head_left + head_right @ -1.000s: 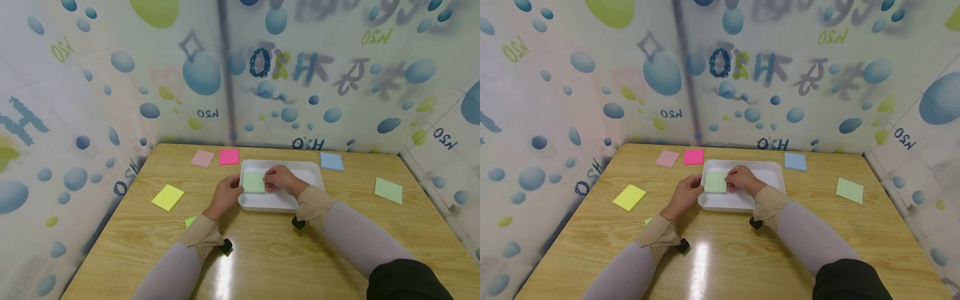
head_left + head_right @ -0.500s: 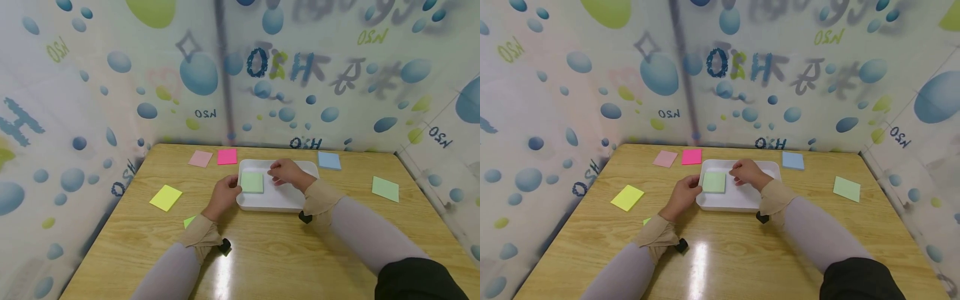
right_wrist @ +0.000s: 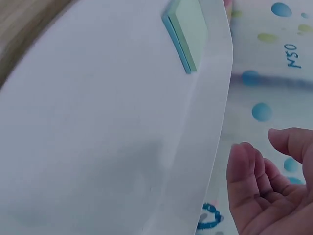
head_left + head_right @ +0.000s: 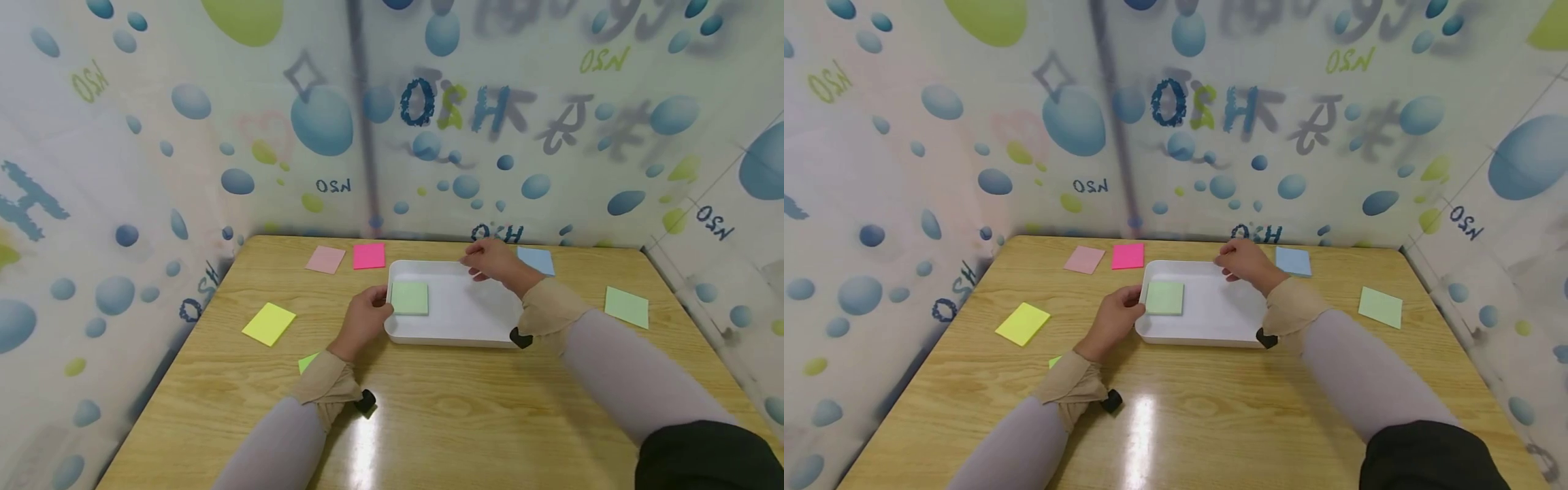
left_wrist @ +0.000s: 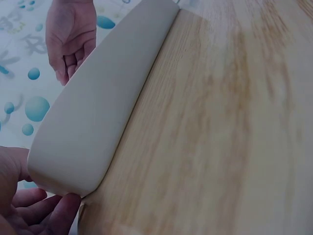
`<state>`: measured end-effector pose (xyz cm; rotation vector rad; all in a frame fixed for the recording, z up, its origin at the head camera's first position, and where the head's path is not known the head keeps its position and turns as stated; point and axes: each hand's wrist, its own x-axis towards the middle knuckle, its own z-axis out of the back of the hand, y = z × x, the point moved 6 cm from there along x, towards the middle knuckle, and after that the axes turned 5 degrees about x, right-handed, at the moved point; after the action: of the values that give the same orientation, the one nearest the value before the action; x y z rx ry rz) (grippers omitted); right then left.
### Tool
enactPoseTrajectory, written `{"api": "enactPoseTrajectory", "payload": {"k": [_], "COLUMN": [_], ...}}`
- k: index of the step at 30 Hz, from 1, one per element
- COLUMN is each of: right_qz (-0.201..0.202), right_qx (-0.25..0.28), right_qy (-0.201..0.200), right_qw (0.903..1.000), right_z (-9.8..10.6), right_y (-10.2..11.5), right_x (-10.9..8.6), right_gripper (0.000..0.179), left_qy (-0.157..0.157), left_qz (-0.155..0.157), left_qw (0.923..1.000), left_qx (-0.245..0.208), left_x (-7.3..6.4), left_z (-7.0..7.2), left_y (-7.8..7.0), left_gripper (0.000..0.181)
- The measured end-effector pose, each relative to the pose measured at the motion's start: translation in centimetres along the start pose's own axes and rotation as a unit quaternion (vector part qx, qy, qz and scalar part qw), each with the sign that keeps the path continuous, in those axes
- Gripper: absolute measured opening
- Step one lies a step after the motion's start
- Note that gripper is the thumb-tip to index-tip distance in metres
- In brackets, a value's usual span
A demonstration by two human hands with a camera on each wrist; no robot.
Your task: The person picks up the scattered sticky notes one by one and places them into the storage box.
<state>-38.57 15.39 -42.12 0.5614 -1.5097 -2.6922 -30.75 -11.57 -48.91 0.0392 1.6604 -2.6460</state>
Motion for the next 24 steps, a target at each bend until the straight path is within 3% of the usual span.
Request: {"api": "enactPoseTrajectory", "payload": {"k": [11, 24], "right_qz": [-0.002, 0.001], "right_qx": [-0.003, -0.017], "right_qy": [-0.017, -0.052], "right_qw": [0.9998, 0.9985], "right_z": [4.6, 10.8], "right_y": [-1.9, -7.8], "right_x": [-1.6, -4.4], "right_gripper": [0.048, 0.06], "left_qy": [-0.002, 0.0], "left_qz": [-0.003, 0.012], "left_qw": [1.0, 0.9999], "left_qx": [0.001, -0.005], "left_x": [-0.1, -0.2], "left_z": [0.1, -0.1], "left_y": [0.0, 0.1], "left_gripper": [0.042, 0.041]}}
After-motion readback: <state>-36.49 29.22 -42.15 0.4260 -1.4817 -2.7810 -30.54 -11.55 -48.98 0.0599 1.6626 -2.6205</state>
